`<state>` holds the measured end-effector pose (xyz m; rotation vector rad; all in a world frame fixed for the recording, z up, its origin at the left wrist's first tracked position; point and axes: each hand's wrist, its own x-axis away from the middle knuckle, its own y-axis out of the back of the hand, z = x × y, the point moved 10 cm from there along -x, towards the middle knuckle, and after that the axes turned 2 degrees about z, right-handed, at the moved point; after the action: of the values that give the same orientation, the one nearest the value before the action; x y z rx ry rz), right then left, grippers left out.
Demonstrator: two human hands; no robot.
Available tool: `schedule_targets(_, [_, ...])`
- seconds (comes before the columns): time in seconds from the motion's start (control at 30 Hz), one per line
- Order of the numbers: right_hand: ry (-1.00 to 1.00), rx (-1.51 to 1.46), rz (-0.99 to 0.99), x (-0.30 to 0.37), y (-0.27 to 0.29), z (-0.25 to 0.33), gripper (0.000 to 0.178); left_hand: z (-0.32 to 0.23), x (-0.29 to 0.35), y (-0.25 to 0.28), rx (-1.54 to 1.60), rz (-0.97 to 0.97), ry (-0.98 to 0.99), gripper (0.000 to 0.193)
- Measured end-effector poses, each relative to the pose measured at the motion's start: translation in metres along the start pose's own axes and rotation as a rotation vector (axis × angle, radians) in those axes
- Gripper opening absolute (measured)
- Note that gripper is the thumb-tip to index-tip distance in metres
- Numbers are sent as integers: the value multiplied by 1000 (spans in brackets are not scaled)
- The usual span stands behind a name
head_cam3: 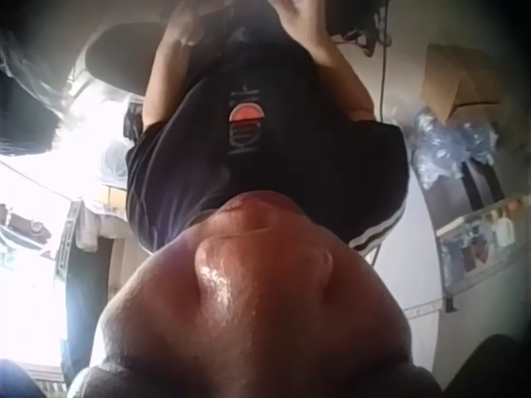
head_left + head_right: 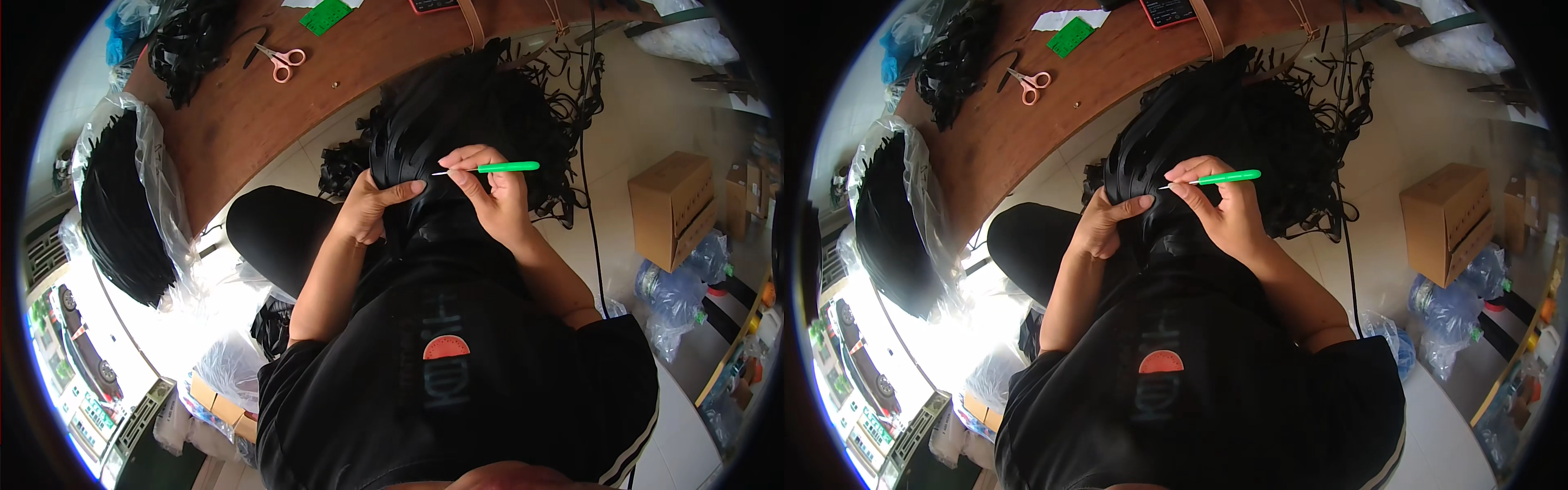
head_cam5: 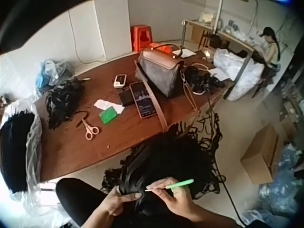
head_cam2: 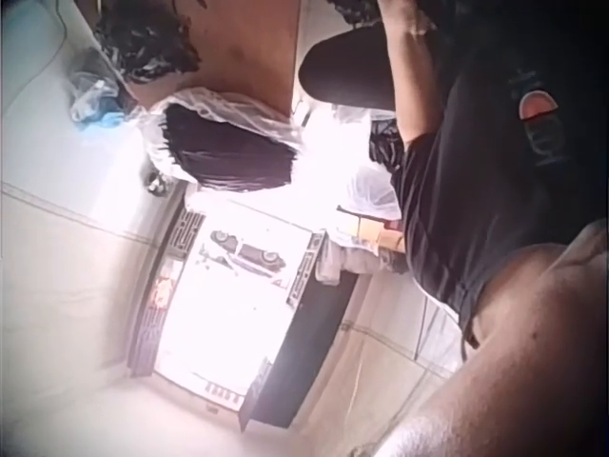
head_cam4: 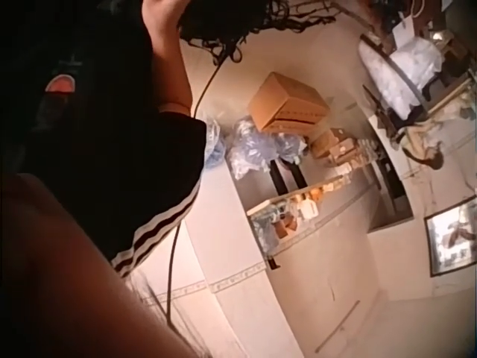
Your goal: Assembling black hair-like plastic components into a base using a hook tool.
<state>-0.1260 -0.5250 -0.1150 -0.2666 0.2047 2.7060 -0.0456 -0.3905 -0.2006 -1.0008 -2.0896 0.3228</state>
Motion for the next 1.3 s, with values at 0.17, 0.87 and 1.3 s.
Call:
schedule_targets(0.17, [8,20,-16,2,-1,1,7,-9,4,-6,26,-24,-76,31])
schedule_targets(0.87, [136,461,-635,-50,192,-16,13,-9,-6,45,-97,-39,-34,32])
schedule_targets(1.3, [152,398,-924,-63,365,4,15,17,-23,79,-110,-48,43,46])
